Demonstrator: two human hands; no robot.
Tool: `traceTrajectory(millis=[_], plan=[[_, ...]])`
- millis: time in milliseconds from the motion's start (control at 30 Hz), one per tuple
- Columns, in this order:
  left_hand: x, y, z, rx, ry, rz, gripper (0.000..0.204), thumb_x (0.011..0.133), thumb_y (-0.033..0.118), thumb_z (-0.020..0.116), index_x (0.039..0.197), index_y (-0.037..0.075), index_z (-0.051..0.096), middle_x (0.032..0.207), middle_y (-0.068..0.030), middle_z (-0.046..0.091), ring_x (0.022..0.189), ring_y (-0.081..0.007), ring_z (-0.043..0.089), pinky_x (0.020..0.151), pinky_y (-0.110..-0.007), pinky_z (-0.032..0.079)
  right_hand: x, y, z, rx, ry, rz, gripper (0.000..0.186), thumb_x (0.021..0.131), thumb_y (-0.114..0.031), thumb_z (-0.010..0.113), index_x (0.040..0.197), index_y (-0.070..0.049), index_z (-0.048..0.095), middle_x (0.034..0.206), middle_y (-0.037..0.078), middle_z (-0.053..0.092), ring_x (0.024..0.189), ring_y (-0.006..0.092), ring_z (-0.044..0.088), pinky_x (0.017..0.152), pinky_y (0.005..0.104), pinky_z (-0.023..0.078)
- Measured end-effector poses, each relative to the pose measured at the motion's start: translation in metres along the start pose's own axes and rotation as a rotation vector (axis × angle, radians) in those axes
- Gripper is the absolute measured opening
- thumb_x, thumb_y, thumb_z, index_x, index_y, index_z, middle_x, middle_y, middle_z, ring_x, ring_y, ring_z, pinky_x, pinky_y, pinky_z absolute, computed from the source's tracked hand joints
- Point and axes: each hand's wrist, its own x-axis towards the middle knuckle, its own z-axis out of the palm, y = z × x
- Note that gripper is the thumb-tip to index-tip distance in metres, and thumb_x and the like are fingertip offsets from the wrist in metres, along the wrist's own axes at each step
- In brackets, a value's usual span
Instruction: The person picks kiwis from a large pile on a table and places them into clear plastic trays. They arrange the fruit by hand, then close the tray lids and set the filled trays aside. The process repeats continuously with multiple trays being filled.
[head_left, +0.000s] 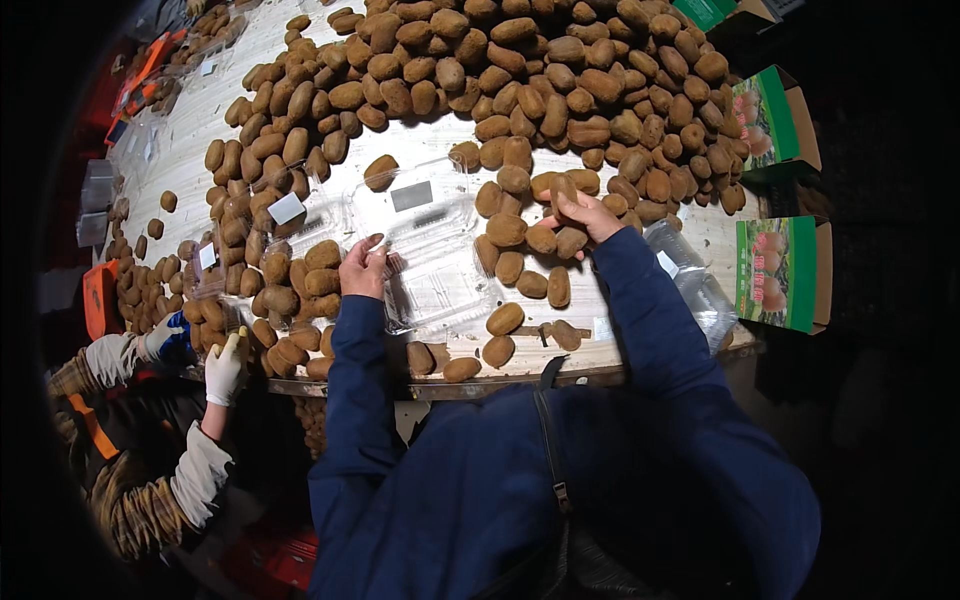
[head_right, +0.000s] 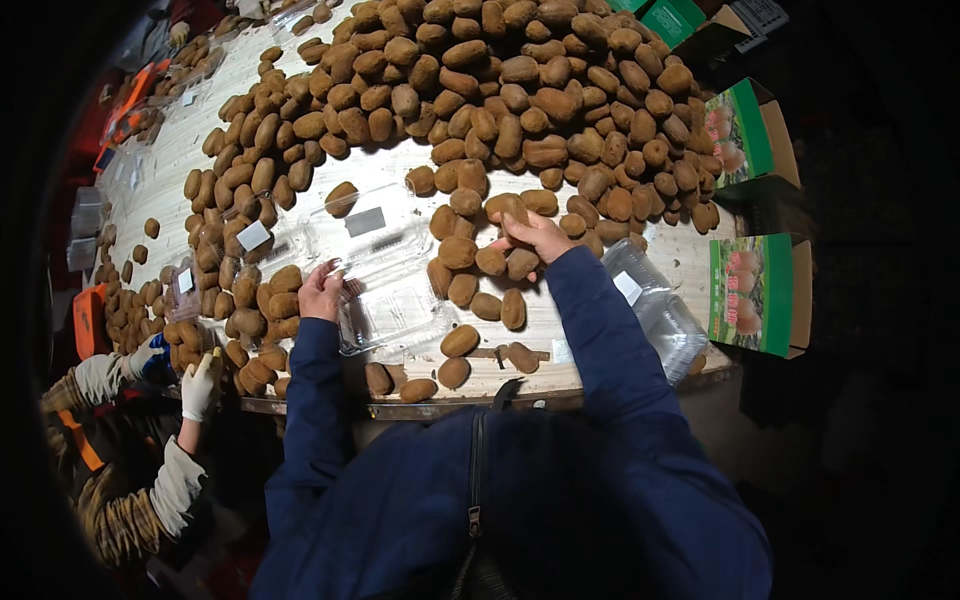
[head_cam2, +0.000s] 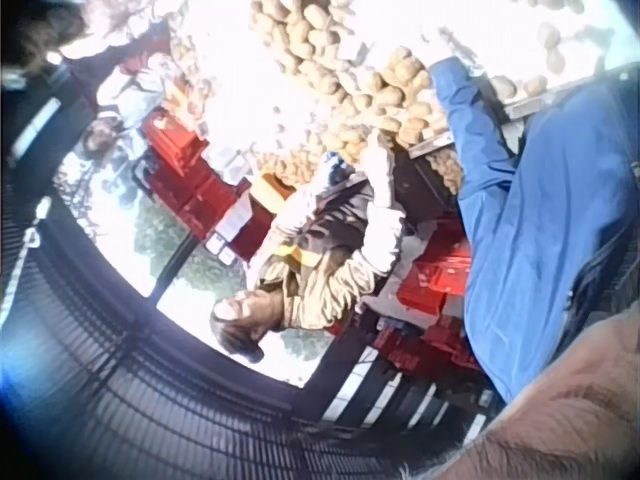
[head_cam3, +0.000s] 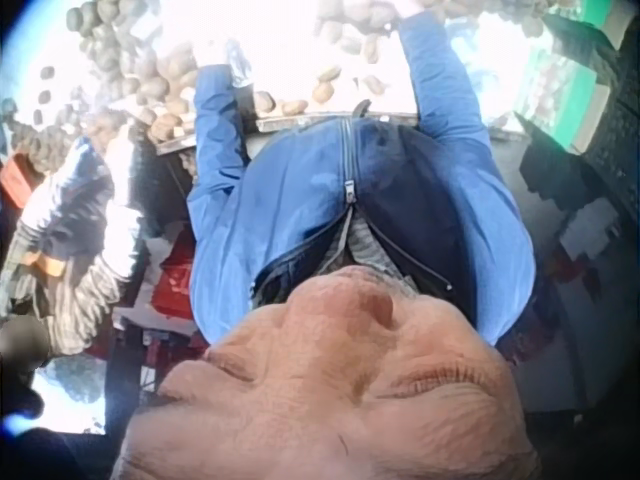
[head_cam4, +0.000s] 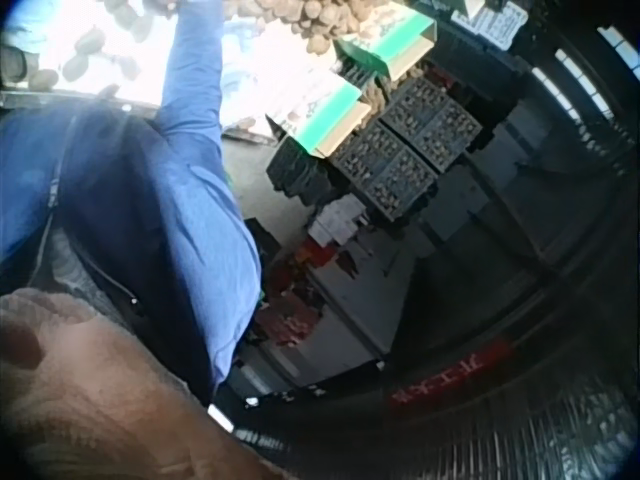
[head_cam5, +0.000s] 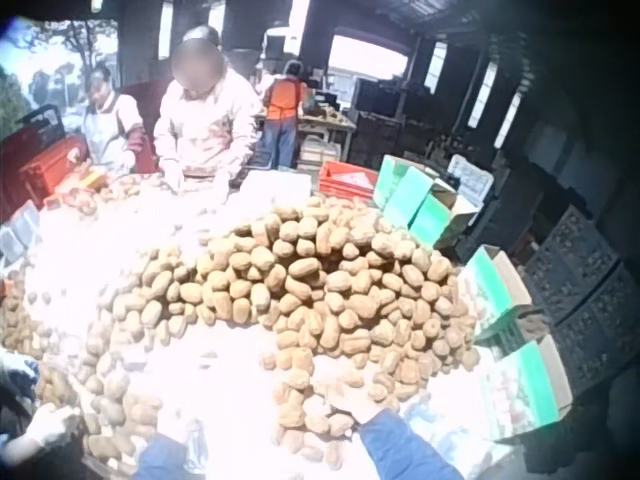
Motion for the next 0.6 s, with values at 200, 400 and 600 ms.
traceTrajectory(millis=[200,400,600], plan=[[0.004,-0.019,-0.007,-0.090,-0.038,-0.060,0.032,0.104,0.002,0.059,0.134,-0.008,0.062,0.101,-0.0114,0.074,0.088,-0.0164,0.073,0.078,-0.029,0.059,-0.036,-0.003,0.004,0.327,-0.162,-0.047,0.069,0.109,-0.057,0.043,0.146,0.001,0.049,0.119,0.026,0.073,0.084,0.0312,0.078,0.044,0.0288,0.054],[-0.011,-0.015,-0.004,-0.102,-0.041,-0.053,0.031,0.106,0.005,0.058,0.133,-0.008,0.063,0.099,-0.0102,0.073,0.087,-0.0157,0.073,0.079,-0.028,0.059,-0.058,-0.008,0.015,0.321,-0.053,-0.104,0.060,0.109,-0.045,0.047,0.144,0.004,0.050,0.118,0.024,0.072,0.084,0.0294,0.078,0.044,0.0273,0.053],[-0.026,-0.005,-0.008,0.006,-0.002,-0.001,0.026,0.106,0.007,0.060,0.127,-0.007,0.065,0.097,-0.0079,0.073,0.085,-0.0137,0.071,0.077,-0.027,0.057,-0.065,-0.006,0.048,-0.576,0.353,-0.258,0.057,0.087,-0.038,0.084,0.125,0.001,0.066,0.107,0.015,0.076,0.093,0.0201,0.075,0.073,0.0341,0.059]])
